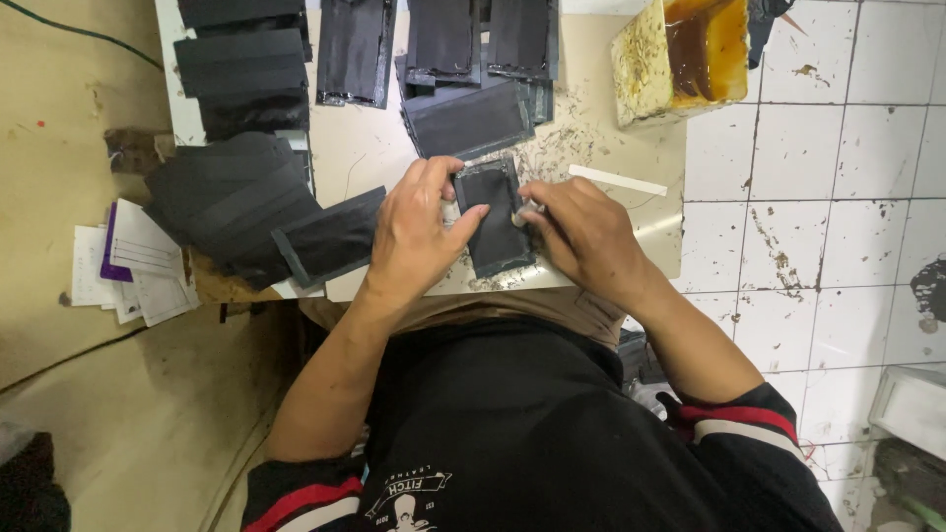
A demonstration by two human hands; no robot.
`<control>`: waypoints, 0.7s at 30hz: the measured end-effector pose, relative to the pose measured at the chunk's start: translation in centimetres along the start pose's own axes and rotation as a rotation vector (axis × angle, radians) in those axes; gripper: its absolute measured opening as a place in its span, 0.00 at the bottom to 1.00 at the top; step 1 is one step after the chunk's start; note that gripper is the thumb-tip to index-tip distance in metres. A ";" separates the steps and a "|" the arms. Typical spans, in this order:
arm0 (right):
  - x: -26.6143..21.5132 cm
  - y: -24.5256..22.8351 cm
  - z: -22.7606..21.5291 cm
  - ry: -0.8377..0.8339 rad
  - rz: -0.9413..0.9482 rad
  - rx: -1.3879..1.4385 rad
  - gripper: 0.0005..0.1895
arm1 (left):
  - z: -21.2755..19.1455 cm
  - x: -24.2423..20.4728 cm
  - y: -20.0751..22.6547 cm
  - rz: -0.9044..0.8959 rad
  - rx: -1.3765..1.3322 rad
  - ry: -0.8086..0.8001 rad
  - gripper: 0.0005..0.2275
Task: Applying glue to small leather pieces using a spatula
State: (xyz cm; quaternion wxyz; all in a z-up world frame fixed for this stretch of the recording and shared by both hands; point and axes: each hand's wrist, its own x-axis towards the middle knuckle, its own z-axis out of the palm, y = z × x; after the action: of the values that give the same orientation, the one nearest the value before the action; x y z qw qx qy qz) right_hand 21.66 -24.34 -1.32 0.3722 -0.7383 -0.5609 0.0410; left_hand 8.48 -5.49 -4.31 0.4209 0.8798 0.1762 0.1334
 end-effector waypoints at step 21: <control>-1.9 -1.3 -10.5 0.067 0.056 -0.031 0.13 | -0.3 -0.1 1.2 0.035 0.033 0.005 0.22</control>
State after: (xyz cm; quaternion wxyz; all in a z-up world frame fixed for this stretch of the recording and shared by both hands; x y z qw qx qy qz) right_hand 24.96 -31.19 6.33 0.3779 -0.7605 -0.5277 0.0179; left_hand 8.55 -6.05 -3.16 0.4036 0.8891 0.1642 0.1399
